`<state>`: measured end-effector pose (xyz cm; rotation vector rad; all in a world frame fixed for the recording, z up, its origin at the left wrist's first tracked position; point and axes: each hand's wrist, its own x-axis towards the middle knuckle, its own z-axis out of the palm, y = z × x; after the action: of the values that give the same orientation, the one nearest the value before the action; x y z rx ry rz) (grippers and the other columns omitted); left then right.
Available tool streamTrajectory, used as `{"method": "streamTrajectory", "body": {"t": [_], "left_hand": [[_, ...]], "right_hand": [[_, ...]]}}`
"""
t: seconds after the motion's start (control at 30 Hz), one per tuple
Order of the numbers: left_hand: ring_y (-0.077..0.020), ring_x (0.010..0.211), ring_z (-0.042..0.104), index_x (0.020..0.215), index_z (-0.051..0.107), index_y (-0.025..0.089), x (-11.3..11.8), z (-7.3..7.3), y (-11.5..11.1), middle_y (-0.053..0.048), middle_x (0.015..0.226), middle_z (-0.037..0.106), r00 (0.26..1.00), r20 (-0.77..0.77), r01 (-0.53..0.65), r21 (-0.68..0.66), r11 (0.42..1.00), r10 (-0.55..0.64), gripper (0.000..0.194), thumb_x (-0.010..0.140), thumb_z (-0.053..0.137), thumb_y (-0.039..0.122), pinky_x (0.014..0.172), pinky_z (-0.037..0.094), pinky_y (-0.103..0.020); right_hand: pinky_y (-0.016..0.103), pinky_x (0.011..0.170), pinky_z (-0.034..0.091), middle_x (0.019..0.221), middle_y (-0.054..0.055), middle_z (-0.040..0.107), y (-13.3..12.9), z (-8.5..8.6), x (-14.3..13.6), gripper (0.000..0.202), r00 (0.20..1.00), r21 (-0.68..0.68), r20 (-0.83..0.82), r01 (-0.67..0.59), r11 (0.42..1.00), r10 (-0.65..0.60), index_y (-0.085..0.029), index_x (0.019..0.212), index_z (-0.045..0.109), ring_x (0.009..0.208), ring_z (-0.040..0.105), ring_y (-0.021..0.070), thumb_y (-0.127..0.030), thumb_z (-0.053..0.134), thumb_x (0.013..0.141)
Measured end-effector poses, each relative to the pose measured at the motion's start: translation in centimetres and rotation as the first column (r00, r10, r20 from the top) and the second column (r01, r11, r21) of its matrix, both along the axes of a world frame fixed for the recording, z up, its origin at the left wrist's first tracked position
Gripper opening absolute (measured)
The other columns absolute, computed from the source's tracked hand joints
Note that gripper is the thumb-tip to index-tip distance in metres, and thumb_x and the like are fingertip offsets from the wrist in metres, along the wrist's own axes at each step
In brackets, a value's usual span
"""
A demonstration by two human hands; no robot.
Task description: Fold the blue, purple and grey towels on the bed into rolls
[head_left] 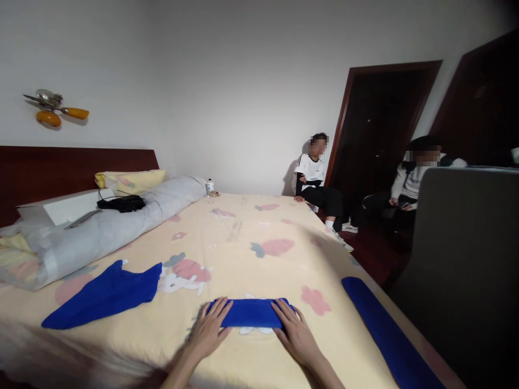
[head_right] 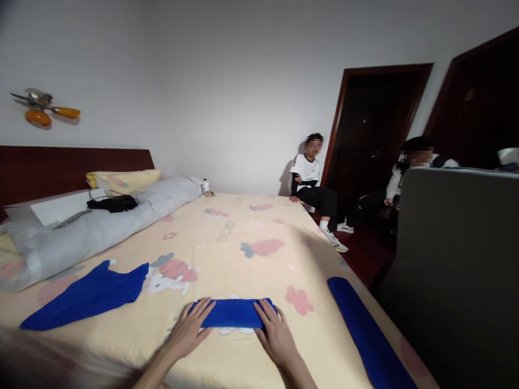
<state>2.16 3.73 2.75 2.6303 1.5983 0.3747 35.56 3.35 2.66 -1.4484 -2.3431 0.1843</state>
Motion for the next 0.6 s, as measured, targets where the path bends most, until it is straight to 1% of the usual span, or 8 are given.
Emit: {"method": "streamTrajectory", "body": {"t": [0.07,0.13,0.23,0.3,0.37,0.43,0.5,0.6], "left_hand": [[-0.0243,0.144,0.029,0.153,0.018,0.034,-1.0,0.1,0.1,-0.002,0.159,0.028,1.0,-0.003,0.006,-0.03,1.0,-0.007,0.07,0.091,0.049,0.031,0.115,0.024,-0.047],[-0.0228,0.143,0.03,0.153,0.019,0.035,-1.6,0.2,0.3,-0.001,0.159,0.029,0.999,0.011,0.035,-0.043,0.998,-0.034,0.071,0.089,0.048,0.026,0.115,0.025,-0.044],[-0.0208,0.142,0.032,0.151,0.025,0.034,-2.2,0.4,0.8,-0.001,0.157,0.033,0.998,0.039,0.048,-0.063,0.997,-0.045,0.075,0.082,0.047,0.014,0.113,0.027,-0.041],[-0.02,0.141,0.034,0.149,0.031,0.032,-2.3,0.6,1.2,-0.001,0.155,0.037,0.998,0.052,0.038,-0.08,0.996,-0.034,0.079,0.076,0.047,0.009,0.112,0.028,-0.041],[-0.0198,0.139,0.039,0.146,0.037,0.032,-2.3,1.0,1.5,-0.001,0.152,0.042,0.998,0.064,0.028,-0.098,0.995,-0.022,0.081,0.07,0.049,0.006,0.112,0.028,-0.041],[-0.0203,0.135,0.044,0.142,0.044,0.03,-2.2,1.7,1.9,-0.002,0.148,0.048,0.997,0.08,0.021,-0.123,0.992,-0.011,0.081,0.066,0.05,0.005,0.111,0.029,-0.04],[-0.0212,0.13,0.05,0.136,0.052,0.028,-2.0,2.4,2.1,-0.003,0.143,0.054,0.993,0.117,-0.003,-0.152,0.988,0.021,0.076,0.064,0.052,0.004,0.109,0.032,-0.037],[-0.0219,0.114,0.062,0.123,0.063,0.027,-1.2,3.4,1.9,-0.002,0.125,0.068,0.969,0.223,-0.056,-0.232,0.971,0.109,0.06,0.066,0.055,0.007,0.098,0.041,-0.03]], "right_hand": [[0.051,0.11,0.035,0.153,0.009,0.037,0.3,-0.1,1.0,0.057,1.0,-0.013,-0.014,0.008,1.0,-0.008,-0.028,0.148,0.035,0.141,0.034,0.0279,-0.046,0.041,0.094],[0.048,0.107,0.037,0.151,0.011,0.039,0.6,-0.2,1.5,0.056,0.999,-0.015,-0.034,-0.015,1.0,0.015,-0.025,0.147,0.038,0.14,0.037,0.0269,-0.037,0.041,0.092],[0.047,0.105,0.039,0.147,0.012,0.047,1.1,-0.1,1.7,0.059,0.996,0.005,-0.076,-0.038,0.999,0.038,-0.021,0.142,0.044,0.137,0.042,0.0265,-0.023,0.042,0.083],[0.046,0.103,0.04,0.142,0.013,0.053,1.3,0.7,1.6,0.061,0.991,0.009,-0.128,-0.028,1.0,0.029,-0.02,0.137,0.05,0.131,0.049,0.0274,-0.019,0.044,0.076],[0.043,0.097,0.044,0.13,0.013,0.063,1.5,2.3,1.4,0.057,0.977,-0.048,-0.213,-0.025,0.999,0.014,-0.019,0.128,0.057,0.117,0.06,0.0276,-0.018,0.046,0.072],[0.037,0.084,0.05,0.108,0.01,0.072,2.0,4.6,1.3,0.047,0.956,-0.124,-0.295,-0.034,0.992,-0.004,-0.018,0.114,0.063,0.095,0.067,0.0251,-0.019,0.047,0.07],[0.031,0.071,0.05,0.087,0.005,0.073,2.8,7.4,1.4,0.033,0.939,-0.151,-0.344,-0.049,0.987,-0.006,-0.017,0.098,0.066,0.078,0.067,0.0214,-0.02,0.048,0.07],[0.027,0.066,0.047,0.08,0.001,0.069,4.1,12.0,1.3,0.021,0.926,-0.085,-0.376,-0.068,0.994,0.031,-0.018,0.089,0.063,0.072,0.062,0.0177,-0.022,0.051,0.072]]}}
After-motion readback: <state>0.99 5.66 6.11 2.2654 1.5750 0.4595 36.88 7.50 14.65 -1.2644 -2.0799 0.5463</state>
